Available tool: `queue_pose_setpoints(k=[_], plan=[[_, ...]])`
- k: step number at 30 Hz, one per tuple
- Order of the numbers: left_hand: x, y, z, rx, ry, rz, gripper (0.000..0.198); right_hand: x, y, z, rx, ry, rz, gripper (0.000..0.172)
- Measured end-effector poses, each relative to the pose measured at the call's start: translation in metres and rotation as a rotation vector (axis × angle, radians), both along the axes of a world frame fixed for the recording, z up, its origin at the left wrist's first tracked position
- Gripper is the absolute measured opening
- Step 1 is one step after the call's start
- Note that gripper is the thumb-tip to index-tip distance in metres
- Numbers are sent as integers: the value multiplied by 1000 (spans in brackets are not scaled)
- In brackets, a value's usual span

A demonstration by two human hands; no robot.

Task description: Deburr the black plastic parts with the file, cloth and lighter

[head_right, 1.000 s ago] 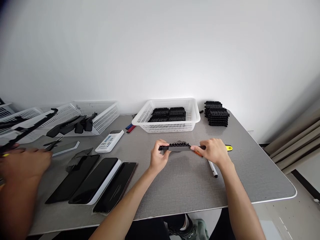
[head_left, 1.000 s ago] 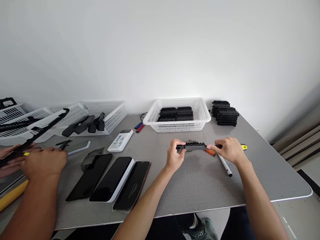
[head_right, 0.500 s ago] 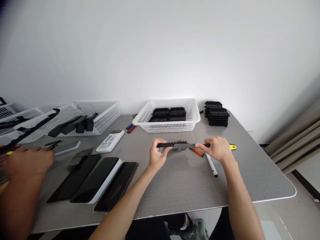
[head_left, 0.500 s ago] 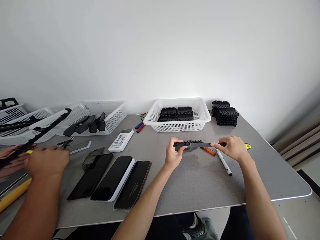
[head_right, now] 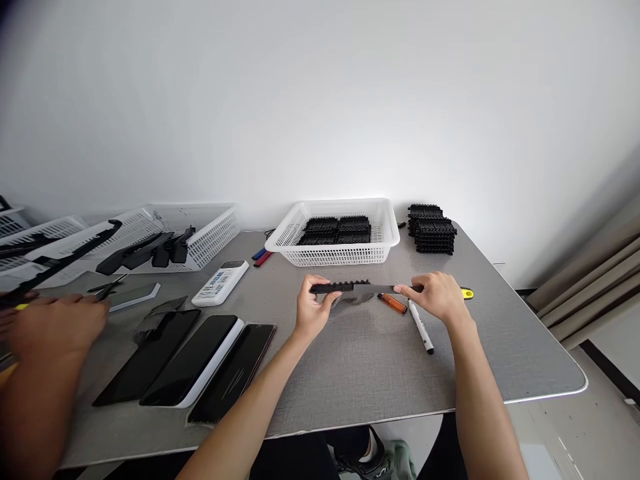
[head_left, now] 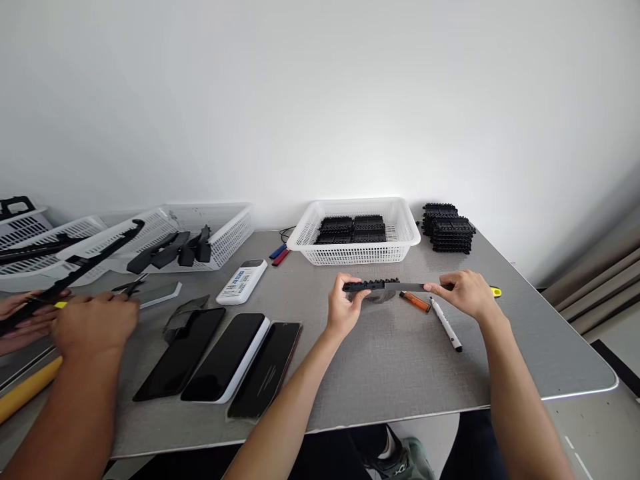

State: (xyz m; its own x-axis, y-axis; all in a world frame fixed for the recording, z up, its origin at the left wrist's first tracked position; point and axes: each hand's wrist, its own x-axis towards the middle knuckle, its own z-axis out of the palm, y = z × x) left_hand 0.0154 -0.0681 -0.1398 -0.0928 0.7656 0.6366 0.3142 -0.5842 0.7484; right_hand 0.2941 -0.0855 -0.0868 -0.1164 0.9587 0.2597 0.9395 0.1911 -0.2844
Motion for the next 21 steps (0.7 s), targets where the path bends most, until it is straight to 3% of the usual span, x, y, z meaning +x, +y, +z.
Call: queue_pose_setpoints(k=[7, 12, 17, 21], plan=[[0, 2, -3, 52, 44, 21, 22, 6, 2, -2, 5, 76, 32, 68], [0, 2, -5, 194, 122, 20, 18, -2, 4, -5, 70, 452, 98, 63], [3, -3, -7, 379, 242, -40, 19, -30, 0, -4, -134, 670, 255, 38], [7, -6, -6, 434, 293, -74, 26, -44, -3, -4, -240, 736, 266, 33]])
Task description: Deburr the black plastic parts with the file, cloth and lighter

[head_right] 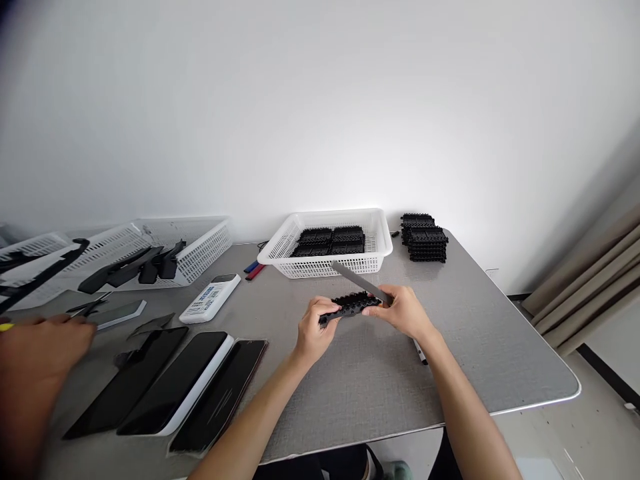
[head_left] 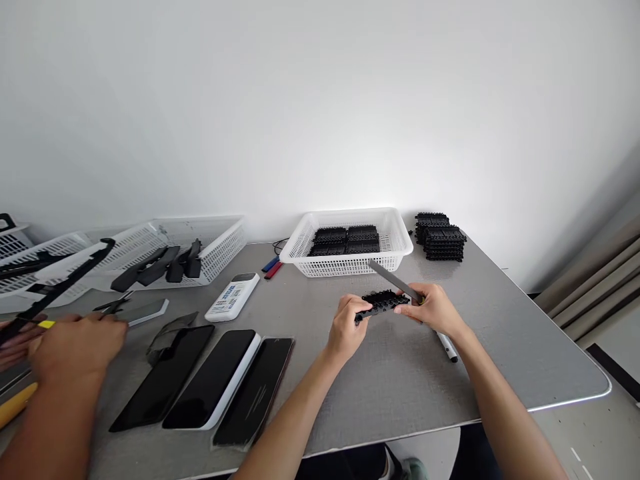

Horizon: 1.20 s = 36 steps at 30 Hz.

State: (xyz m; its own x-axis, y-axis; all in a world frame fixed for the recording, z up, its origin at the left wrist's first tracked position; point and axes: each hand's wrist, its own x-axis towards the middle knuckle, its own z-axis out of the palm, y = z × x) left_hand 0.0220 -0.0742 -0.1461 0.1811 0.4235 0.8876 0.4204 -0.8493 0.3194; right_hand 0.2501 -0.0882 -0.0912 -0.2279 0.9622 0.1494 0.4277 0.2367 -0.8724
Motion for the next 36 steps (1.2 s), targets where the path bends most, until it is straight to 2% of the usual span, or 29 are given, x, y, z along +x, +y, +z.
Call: queue_pose_setpoints(k=[4, 7, 13, 15, 18, 21, 24, 27, 29, 32, 34, 36], plan=[[2, -2, 3, 9, 0, 20, 22, -5, -1, -2, -25, 66, 58, 33], [3, -3, 6, -23, -34, 55, 23, -8, -1, -3, -37, 133, 44, 30], [6, -6, 7, -199, -113, 40, 15, -10, 0, -7, -24, 183, 45, 24], [7, -6, 5, -263, -158, 12, 22, -10, 1, -10, -16, 195, 15, 26], [8, -6, 1, -422, -275, -53, 50, -12, 1, -13, 52, 187, -70, 27], [10, -5, -4, -688, -459, -139, 72, -15, -2, -14, 134, 137, -110, 26], [14, -3, -7, -899, -624, -306, 77, -18, -4, -12, 168, 92, -80, 24], [19, -1, -5, -973, -703, -447, 64, -20, -4, -14, 155, 71, -17, 21], [22, 0, -2, -980, -784, -420, 52, -21, -3, -16, 141, 69, 6, 21], [21, 5, 1, -956, -927, -266, 45, -19, -1, -17, 133, 97, 4, 29], [16, 9, 0, -929, -969, -173, 44, -15, 0, -16, 157, 86, -85, 38], [11, 12, -2, -911, -984, -113, 44, -7, 2, -12, 191, 38, -234, 46]])
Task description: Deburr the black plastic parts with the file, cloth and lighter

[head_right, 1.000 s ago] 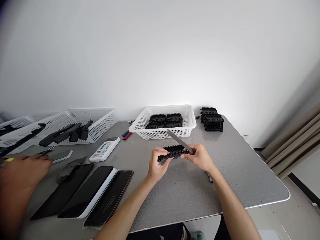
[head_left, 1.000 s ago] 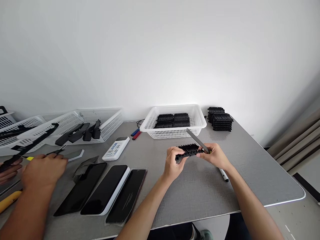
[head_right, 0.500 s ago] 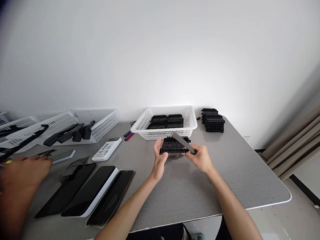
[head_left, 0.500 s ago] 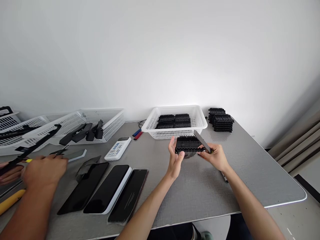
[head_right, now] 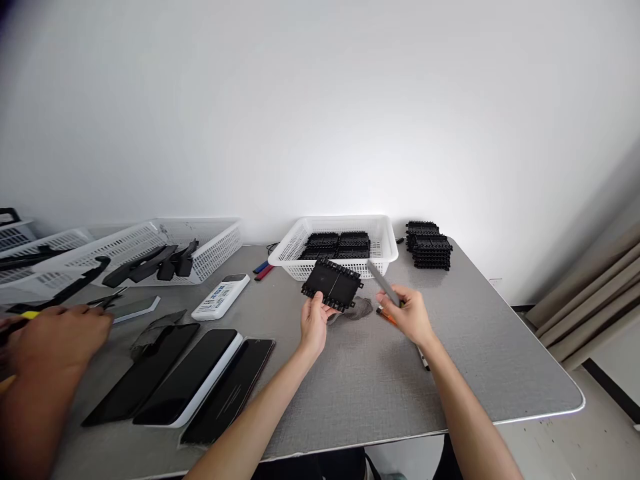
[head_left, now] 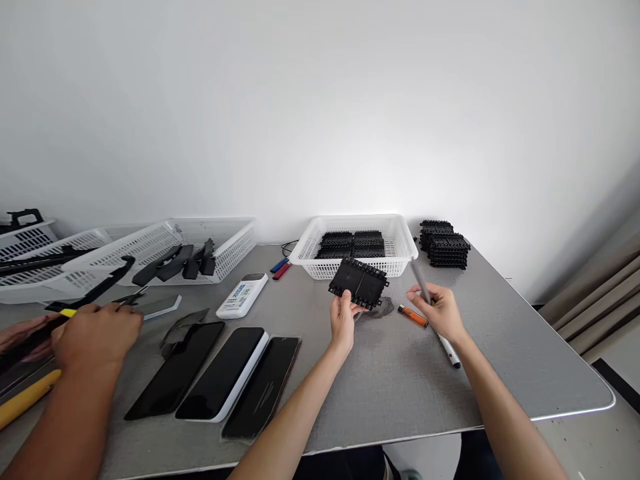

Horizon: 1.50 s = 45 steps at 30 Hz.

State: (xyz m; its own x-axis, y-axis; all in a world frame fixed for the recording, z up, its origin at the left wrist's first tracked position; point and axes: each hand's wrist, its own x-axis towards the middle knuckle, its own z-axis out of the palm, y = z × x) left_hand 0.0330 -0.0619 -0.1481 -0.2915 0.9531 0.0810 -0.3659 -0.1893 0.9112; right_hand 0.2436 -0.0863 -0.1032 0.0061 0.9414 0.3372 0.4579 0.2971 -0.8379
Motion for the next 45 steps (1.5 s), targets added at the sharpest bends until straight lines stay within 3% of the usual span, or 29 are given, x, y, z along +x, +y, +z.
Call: queue_pose_setpoints(k=[3, 7, 14, 18, 28, 35, 45], plan=[[-6, 4, -5, -24, 22, 69, 46, 17, 3, 6, 11, -51, -179, 48], [-12, 9, -12, -61, 57, 162, 45, 36, 2, 7, -105, -226, -279, 36], [-17, 16, -19, -39, 106, 247, 41, 43, -5, -33, -299, -449, -238, 22], [-17, 18, -18, -27, 124, 264, 37, 47, -1, -50, -366, -516, -269, 25], [-16, 18, -19, -29, 126, 263, 40, 53, 9, -52, -414, -633, -312, 35], [-15, 14, -15, -31, 123, 229, 36, 43, 3, -57, -450, -777, -398, 32], [-13, 12, -11, -25, 107, 178, 38, 35, 3, -57, -452, -875, -378, 29]])
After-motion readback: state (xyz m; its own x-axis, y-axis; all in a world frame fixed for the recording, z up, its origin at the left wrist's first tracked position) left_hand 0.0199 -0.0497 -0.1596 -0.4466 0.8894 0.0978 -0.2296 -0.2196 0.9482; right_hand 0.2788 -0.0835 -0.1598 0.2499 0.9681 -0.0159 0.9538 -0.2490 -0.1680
